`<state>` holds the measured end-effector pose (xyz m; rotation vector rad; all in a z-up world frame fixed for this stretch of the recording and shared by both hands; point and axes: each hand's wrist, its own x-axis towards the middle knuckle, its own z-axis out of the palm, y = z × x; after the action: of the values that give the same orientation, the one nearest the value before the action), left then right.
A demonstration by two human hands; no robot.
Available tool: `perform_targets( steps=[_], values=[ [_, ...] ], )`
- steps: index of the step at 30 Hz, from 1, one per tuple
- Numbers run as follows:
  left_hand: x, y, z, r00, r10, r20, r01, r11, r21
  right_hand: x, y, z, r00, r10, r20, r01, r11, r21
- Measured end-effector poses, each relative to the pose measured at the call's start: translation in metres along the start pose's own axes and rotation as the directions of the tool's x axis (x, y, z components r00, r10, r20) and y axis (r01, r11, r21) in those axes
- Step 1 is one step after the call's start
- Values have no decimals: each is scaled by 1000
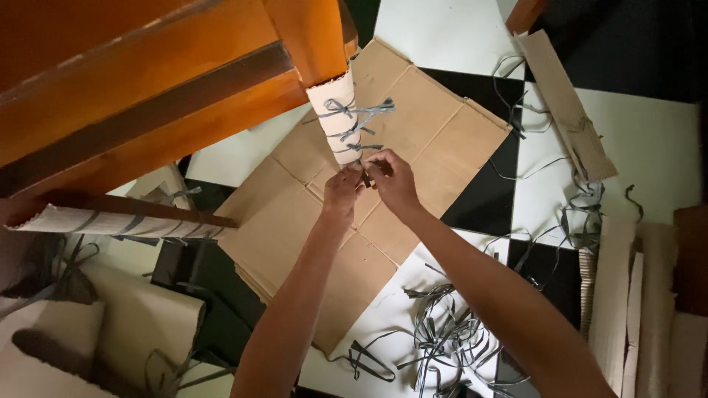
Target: Wrapping furniture legs with protective cardboard and securing them with plastic ties
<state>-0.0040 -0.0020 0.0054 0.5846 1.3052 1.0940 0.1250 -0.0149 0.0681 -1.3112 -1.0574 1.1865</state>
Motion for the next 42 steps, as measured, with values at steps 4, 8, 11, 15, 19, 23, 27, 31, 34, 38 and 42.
perform_targets(
  steps=[4, 8, 11, 15, 19, 23, 27, 31, 34, 38, 42],
  values=[
    [4, -7, -2, 1000, 31, -3, -31, 999, -17, -9, -14, 2, 991, 126, 33, -126, 992, 2],
    [-7, 4, 5, 1000, 25, -8, -25, 999, -43, -15, -21, 4, 939, 334, 80, -343, 923, 174],
    [-25, 26, 6, 999, 32, 20, -32, 999, -12, -9, 2, 1, 885, 444, 142, -464, 864, 194],
    [-38, 40, 16, 1000, 9, -7, -9, 1000, -19, -14, 10, 8, 892, 413, 185, -453, 817, 357],
    [-35, 37, 13, 998, -26, -49, 27, 999, 20, -29, -11, 14, 937, 341, 77, -346, 877, 332],
    [-26, 29, 7, 997, -45, -62, 48, 997, 56, -29, 12, 13, 978, -113, -175, 73, 973, -221],
    [-23, 25, 9, 994, -10, -108, 18, 997, 74, -31, -19, 11, 933, -315, -175, 215, 876, -431],
    [-27, 29, 12, 995, -11, -100, 16, 998, 58, -19, -14, 7, 890, -456, -2, 359, 705, -612],
    [-34, 34, 16, 997, 18, -77, -15, 999, 28, -9, -5, 7, 902, -431, 35, 349, 677, -648],
    [-8, 3, 1, 988, 56, -142, -34, 988, 150, -8, -2, 4, 874, -480, 77, 399, 620, -675],
    [-26, 17, 13, 983, 56, -176, -35, 992, 117, -4, -9, -6, 860, -487, 154, 430, 527, -733]
  ],
)
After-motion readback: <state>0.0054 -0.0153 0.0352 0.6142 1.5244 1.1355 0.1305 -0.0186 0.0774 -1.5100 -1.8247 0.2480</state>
